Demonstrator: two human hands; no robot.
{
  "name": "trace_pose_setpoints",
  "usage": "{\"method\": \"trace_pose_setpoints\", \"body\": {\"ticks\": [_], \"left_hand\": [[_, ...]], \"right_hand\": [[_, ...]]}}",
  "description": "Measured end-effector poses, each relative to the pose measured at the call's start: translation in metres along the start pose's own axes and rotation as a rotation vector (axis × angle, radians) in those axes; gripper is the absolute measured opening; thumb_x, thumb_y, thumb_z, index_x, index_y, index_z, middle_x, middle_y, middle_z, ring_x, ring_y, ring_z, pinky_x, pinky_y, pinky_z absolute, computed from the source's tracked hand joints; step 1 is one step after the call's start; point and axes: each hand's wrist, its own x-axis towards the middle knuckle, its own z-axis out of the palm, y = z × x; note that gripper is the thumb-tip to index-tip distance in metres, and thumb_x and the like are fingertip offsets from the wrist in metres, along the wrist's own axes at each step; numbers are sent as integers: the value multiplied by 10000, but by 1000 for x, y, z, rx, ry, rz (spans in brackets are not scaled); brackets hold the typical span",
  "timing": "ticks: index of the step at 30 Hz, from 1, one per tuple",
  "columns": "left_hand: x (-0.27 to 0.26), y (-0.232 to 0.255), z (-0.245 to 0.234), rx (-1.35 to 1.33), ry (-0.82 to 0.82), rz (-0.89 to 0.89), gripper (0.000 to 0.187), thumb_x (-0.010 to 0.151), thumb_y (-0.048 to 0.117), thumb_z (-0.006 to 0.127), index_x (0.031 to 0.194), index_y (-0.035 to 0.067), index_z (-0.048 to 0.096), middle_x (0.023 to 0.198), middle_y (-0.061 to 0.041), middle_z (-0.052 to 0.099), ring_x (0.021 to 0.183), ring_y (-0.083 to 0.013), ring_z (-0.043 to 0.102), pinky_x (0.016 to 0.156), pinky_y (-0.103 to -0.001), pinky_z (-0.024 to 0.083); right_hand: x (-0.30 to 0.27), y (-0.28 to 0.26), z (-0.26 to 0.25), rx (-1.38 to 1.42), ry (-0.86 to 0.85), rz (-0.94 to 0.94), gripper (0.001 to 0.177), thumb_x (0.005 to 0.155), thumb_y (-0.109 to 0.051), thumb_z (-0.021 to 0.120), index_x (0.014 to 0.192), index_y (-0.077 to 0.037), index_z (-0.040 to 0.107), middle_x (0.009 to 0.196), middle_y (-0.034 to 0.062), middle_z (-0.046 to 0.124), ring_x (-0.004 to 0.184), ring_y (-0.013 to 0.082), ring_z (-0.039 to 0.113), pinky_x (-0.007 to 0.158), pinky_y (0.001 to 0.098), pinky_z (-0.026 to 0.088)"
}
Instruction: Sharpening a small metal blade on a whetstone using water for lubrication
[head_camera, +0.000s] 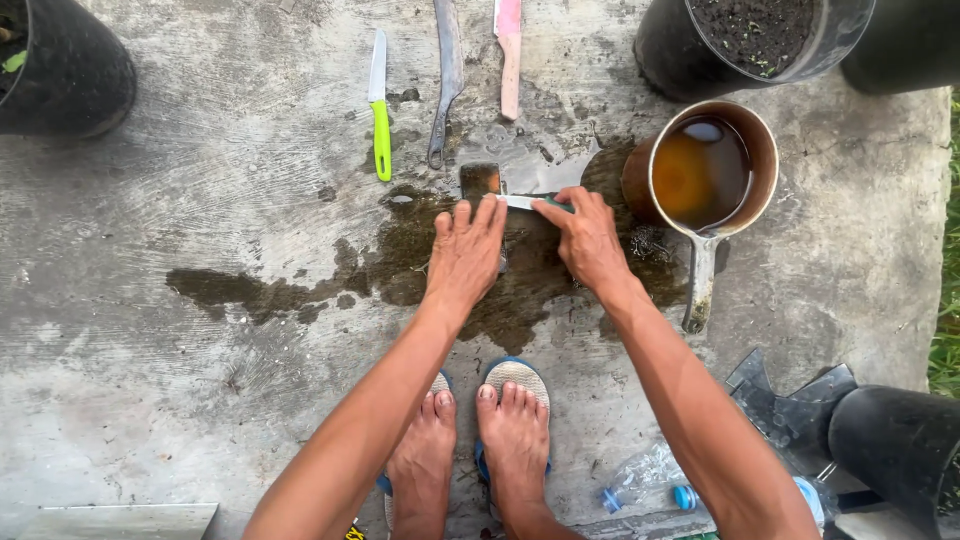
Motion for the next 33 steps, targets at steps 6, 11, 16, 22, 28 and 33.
{"method": "trace_pose_setpoints", "body": {"ticks": [6,11,16,22,28,33], "left_hand": [[-12,-19,27,9,10,-68,571,944,120,521,1510,113,446,1387,-101,411,1174,-239,331,913,-385,301],[-24,-41,18,-7,-6,-109,602,922,123,552,1511,82,435,1421,-122,402,1189,-262,355,929,-398,321],[-10,-14,-7,105,14,-60,578,928,202,593,1488,109,488,1381,-103,430,1179,-261,344,917,-401,302],[3,4,10,7,49,-12,578,943,227,590,1488,81,465,1452,-139,430,1214,-289,379,945,-430,297],[-26,-21,-21,25,-38,-137,583,933,209,538,1498,88,461,1425,-124,447,1182,-255,366,920,-406,299],[-18,-27,9,65,11,-119,590,903,200,554,1479,93,484,1433,-103,450,1167,-267,384,898,-400,308]], "right_hand": [[17,-30,-2,36,7,-62,480,991,-17,431,1213,-301,749,1167,66,596,1133,289,602,1004,457,493],[32,-59,3,104,-16,-53,502,998,7,420,1257,-281,739,1143,61,577,1121,263,584,1050,483,470],[14,-30,-2,82,-1,-37,461,986,39,456,1235,-221,745,1171,77,586,1156,281,594,1031,485,489],[3,-17,-22,45,18,13,475,967,46,471,1267,-209,737,1189,99,584,1142,323,598,978,501,508],[29,-51,1,64,27,-112,521,986,43,422,1266,-273,726,1153,79,589,1121,269,593,999,418,490],[30,-44,11,93,47,-115,462,963,-16,453,1233,-274,726,1152,55,558,1109,331,597,956,499,513]]}}
